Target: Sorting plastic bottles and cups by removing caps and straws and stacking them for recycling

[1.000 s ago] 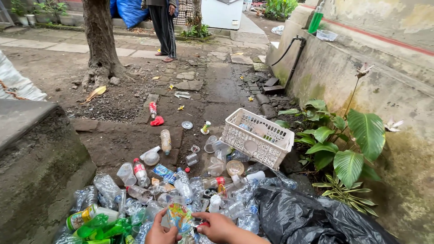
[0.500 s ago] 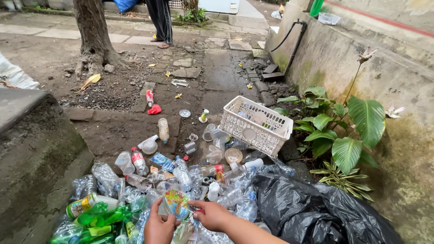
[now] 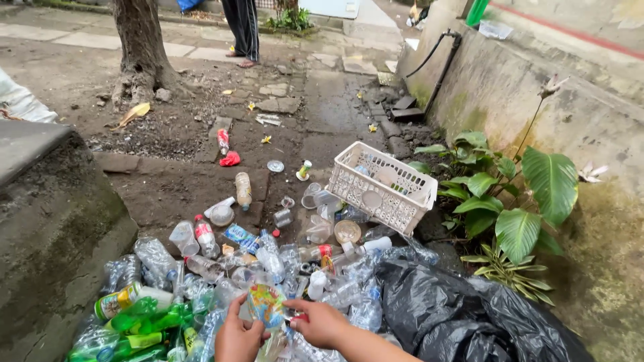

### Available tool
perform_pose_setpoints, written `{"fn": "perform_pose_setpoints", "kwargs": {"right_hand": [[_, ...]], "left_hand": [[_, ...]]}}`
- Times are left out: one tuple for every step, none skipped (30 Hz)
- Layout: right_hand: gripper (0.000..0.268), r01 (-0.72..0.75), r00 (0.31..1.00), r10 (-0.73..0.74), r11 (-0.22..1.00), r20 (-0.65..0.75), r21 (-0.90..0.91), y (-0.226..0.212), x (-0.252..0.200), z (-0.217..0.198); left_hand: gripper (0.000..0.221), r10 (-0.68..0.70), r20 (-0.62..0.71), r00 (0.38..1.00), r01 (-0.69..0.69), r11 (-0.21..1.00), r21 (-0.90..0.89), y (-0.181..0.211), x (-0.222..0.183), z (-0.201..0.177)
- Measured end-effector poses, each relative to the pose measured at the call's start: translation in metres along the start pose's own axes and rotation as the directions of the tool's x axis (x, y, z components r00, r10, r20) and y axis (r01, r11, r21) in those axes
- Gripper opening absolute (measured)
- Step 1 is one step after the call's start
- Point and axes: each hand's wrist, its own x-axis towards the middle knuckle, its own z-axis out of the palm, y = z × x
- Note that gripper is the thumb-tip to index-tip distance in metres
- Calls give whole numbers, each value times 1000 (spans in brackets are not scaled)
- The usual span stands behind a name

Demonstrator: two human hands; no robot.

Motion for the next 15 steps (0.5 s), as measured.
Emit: {"fn": "perform_pose_setpoints", "kwargs": {"right_hand": [[47, -27, 999, 27, 1000, 31, -15, -3, -5, 1], [47, -24, 999, 25, 1000, 30, -18, -1, -3, 3], [47, -5, 1000, 5, 1000, 11, -6, 2, -1, 4], [47, 15, 1000, -15, 1000, -8, 6, 4, 1, 6], [47, 16, 1000, -16, 1000, -8, 4, 0, 0, 5], [46, 0, 1000, 0, 1000, 7, 3, -3, -1, 4], [45, -17, 1000, 17, 1000, 24, 3, -6, -3, 4], [45, -18, 1000, 18, 1000, 25, 3, -6, -3, 5], [43, 7, 1000, -7, 1000, 8, 7, -6, -2, 5], [41, 32, 999, -32, 999, -8, 11, -6, -2, 6], [41, 33, 999, -33, 999, -10, 10, -7, -3, 7], [41, 36, 999, -35, 998, -21, 46, -8, -5, 7], [41, 40, 999, -37, 996, -32, 84, -9, -6, 8], [41, 41, 999, -38, 996, -34, 83, -10, -7, 8], [40, 41, 999, -38, 994, -38, 100, -11, -8, 8]], "left_hand": [[68, -18, 22, 1000, 17, 999, 28, -8, 2, 0], [68, -16, 21, 1000, 16, 1000, 25, -5, 2, -2], [68, -37, 28, 999, 36, 999, 31, -1, 2, -3], [67, -58, 35, 998, 57, 998, 37, 3, 2, -5], [67, -58, 35, 998, 57, 998, 35, 10, -1, -6], [68, -83, 45, 995, 85, 996, -25, 16, -4, -8], [68, -109, 59, 992, 114, 990, -84, 22, -7, -9], [68, -110, 59, 992, 115, 990, -84, 19, -6, -10], [69, -89, 62, 994, 95, 992, -86, 18, -4, -10], [70, -69, 64, 996, 74, 993, -88, 17, -3, -11], [70, -66, 64, 996, 72, 993, -89, 14, 0, -11], [70, -74, 55, 996, 78, 995, -65, 11, 2, -11], [69, -82, 46, 996, 84, 996, -41, 9, 4, -12], [69, -80, 46, 996, 82, 996, -41, 11, 3, -12], [68, -80, 39, 996, 79, 997, 24, 13, 2, -12]]}}
